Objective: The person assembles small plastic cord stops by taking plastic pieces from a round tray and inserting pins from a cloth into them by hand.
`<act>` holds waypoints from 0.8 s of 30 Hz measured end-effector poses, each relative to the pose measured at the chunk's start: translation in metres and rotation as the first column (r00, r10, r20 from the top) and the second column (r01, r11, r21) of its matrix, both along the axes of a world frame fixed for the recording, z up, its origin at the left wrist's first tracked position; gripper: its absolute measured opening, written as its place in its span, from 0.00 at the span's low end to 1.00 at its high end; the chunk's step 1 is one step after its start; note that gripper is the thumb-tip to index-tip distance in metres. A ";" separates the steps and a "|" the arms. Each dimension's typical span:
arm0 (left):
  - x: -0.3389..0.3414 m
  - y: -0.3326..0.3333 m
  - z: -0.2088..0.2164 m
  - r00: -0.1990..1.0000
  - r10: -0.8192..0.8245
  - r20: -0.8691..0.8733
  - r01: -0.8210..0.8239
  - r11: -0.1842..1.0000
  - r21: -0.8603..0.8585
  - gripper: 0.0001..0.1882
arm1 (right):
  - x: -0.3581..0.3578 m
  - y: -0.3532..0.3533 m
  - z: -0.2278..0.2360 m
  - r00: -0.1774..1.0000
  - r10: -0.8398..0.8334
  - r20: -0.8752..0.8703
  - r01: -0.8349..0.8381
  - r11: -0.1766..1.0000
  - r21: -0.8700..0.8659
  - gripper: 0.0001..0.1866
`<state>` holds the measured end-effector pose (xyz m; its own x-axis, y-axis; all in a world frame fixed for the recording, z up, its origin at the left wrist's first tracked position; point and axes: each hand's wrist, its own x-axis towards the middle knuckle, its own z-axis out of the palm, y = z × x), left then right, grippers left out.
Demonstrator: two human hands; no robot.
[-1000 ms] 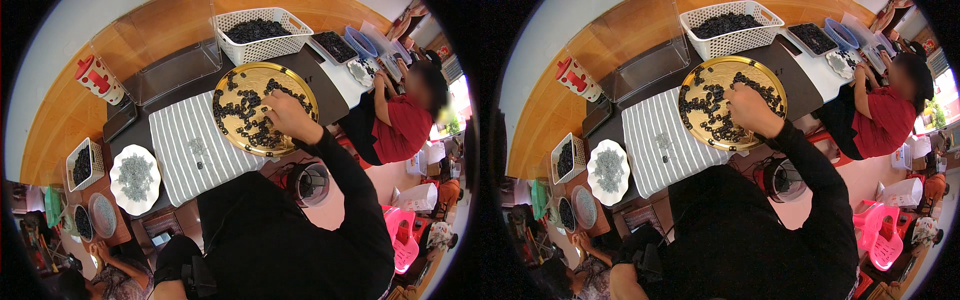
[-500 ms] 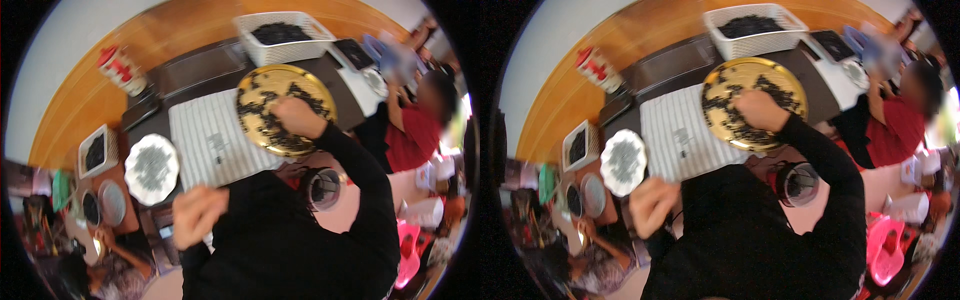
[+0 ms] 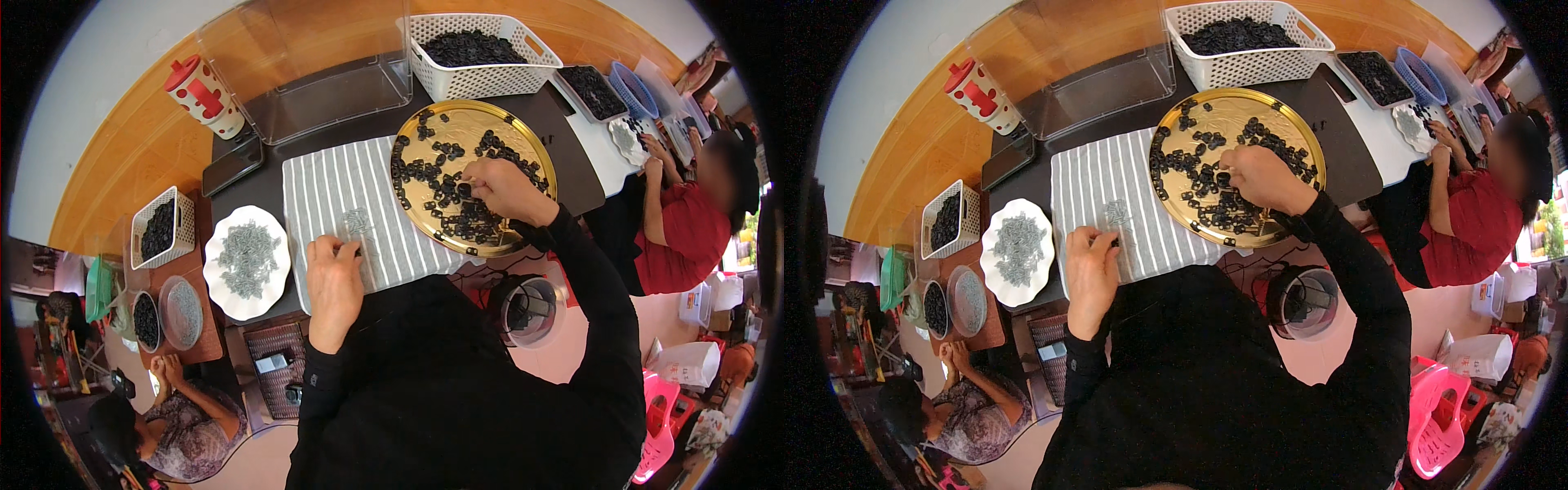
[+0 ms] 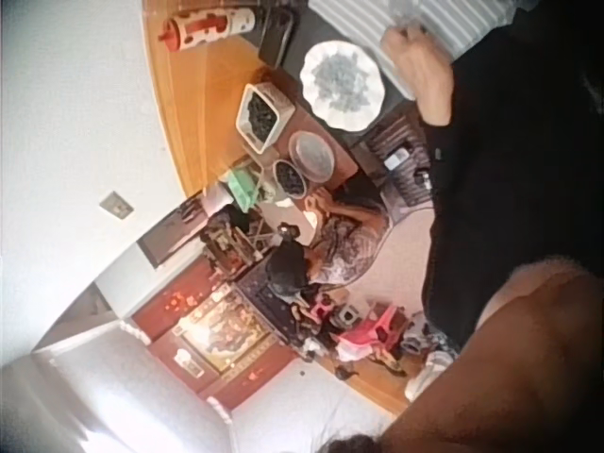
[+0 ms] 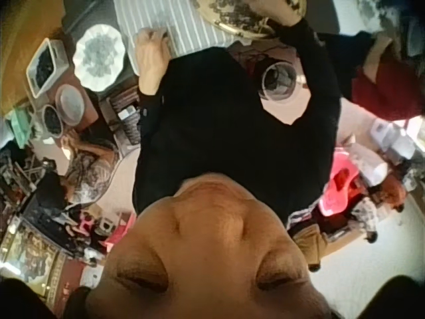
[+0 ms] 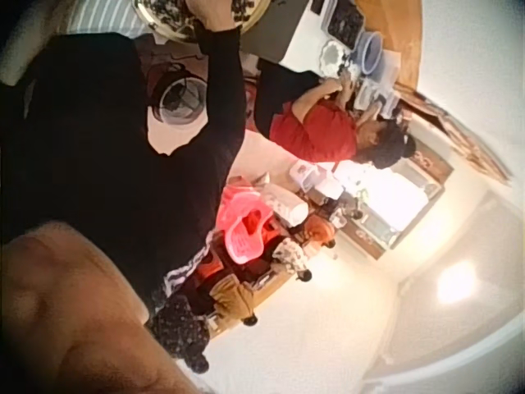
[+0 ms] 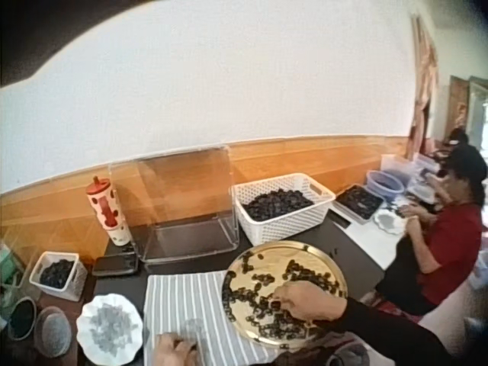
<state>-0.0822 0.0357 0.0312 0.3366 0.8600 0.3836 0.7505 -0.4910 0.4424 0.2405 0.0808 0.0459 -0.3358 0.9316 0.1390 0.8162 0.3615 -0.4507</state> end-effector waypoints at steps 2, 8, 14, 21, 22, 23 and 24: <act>0.000 0.001 -0.001 0.998 0.000 0.059 0.002 0.999 -0.033 0.10 | -0.001 -0.004 0.002 1.000 -0.026 0.003 0.026 1.000 -0.006 0.14; 0.001 0.005 -0.004 1.000 0.013 0.026 -0.012 1.000 -0.029 0.08 | -0.008 -0.008 0.014 0.994 -0.023 0.105 0.012 0.995 0.100 0.12; -0.001 0.005 -0.011 0.992 0.064 0.110 -0.061 0.998 -0.024 0.09 | 0.011 -0.052 0.061 0.908 -0.207 -0.364 0.284 0.944 0.170 0.09; 0.002 0.008 -0.022 0.987 0.070 0.144 -0.061 0.996 -0.067 0.09 | 0.035 -0.092 0.045 0.745 -0.361 -0.560 0.449 0.893 0.021 0.07; 0.004 0.009 -0.022 0.989 0.057 0.139 -0.047 0.996 -0.074 0.09 | 0.040 -0.092 0.040 0.753 -0.356 -0.553 0.448 0.893 0.035 0.07; 0.003 0.007 -0.022 0.986 0.066 0.151 -0.054 0.995 -0.081 0.09 | 0.042 -0.094 0.038 0.766 -0.340 -0.545 0.439 0.897 0.057 0.08; 0.002 0.005 -0.021 0.984 0.076 0.163 -0.062 0.994 -0.088 0.09 | 0.043 -0.096 0.039 0.763 -0.345 -0.547 0.444 0.894 0.056 0.08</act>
